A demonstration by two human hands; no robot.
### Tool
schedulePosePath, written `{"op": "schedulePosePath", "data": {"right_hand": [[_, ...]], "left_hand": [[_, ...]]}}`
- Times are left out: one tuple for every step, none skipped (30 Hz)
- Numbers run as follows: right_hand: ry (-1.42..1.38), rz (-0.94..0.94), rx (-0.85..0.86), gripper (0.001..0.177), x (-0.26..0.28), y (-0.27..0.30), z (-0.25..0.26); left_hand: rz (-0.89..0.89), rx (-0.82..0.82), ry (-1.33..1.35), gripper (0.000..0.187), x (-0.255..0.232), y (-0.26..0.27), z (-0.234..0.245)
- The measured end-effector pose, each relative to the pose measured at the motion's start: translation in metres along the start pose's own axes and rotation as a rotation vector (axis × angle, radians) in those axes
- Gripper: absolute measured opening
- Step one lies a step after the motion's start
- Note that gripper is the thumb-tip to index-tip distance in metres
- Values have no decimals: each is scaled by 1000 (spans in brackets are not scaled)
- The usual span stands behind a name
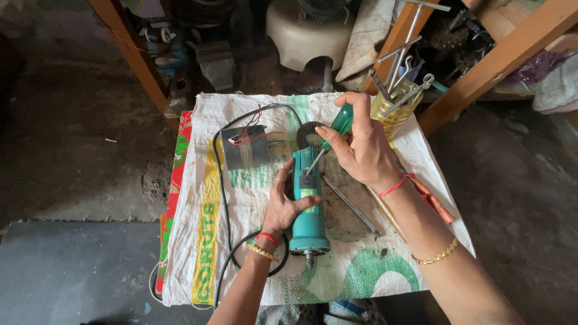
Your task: The person disassembles a teal electric tool on a workbench, removes a screw with a screwdriver, and uses a hammer to tap the tool's body. The person then reassembles the tool and tightens the screw.
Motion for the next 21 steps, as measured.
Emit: {"op": "schedulePosePath", "data": {"right_hand": [[2,-2,-2,48,-1,0,0],[4,-4,-5,48,-1,0,0],[6,-7,-9,48,-1,-2,0],[26,45,-12,47,5,-3,1],[45,97,-16,46,11,-5,3],[65,148,-18,44,17,-8,5],[41,151,39,43,19,-12,2],[18,155,97,41,22,-18,0],[-5,159,155,40,25,-23,-1],[68,132,225,40,24,-27,-3],[142,105,295,40,23,-30,-5],[216,78,366,40,21,-32,-7],[246,45,408,38,19,-36,-9],[276,12,451,36,16,-39,-12],[305,-22,495,34,12,-39,-14],[308,49,488,32,19,-40,-16],[311,120,482,30,26,-40,-17],[312,192,476,28,33,-38,-19],[340,158,479,26,30,-37,-22],[367,120,480,25,27,-34,-26],[394,83,482,24,23,-31,-28]], "left_hand": [[-6,3,7,116,-1,0,-1],[-14,7,14,116,-2,0,-1],[-21,11,20,116,-3,-1,-1],[-18,7,12,116,-2,-1,-1],[-15,4,4,116,-2,0,-1],[-12,1,-4,116,-1,0,-1],[3,0,-4,117,0,0,-1],[18,-1,-5,117,1,0,-1],[33,-2,-5,117,3,0,-1],[22,3,10,117,1,0,-1],[12,9,24,117,0,0,-1],[1,14,40,116,0,0,-2],[15,11,22,117,2,-1,-2],[29,7,5,117,4,0,-2],[43,4,-11,118,6,0,-3],[31,0,-9,117,6,-1,-3],[18,-4,-7,117,5,-1,-3],[6,-9,-5,117,4,-1,-2],[-11,-14,-23,116,3,-2,-1],[-25,-17,-42,115,3,-1,-1],[-40,-20,-60,115,2,0,-2]]}}
Point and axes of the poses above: each hand's wrist, its own y-axis away from the middle knuckle, its own z-axis out of the back of the hand, x = y × z, the point moved 9 cm from there along -y, towards the middle knuckle, and after that the axes turned 3 degrees about z, right-handed, at the moved point
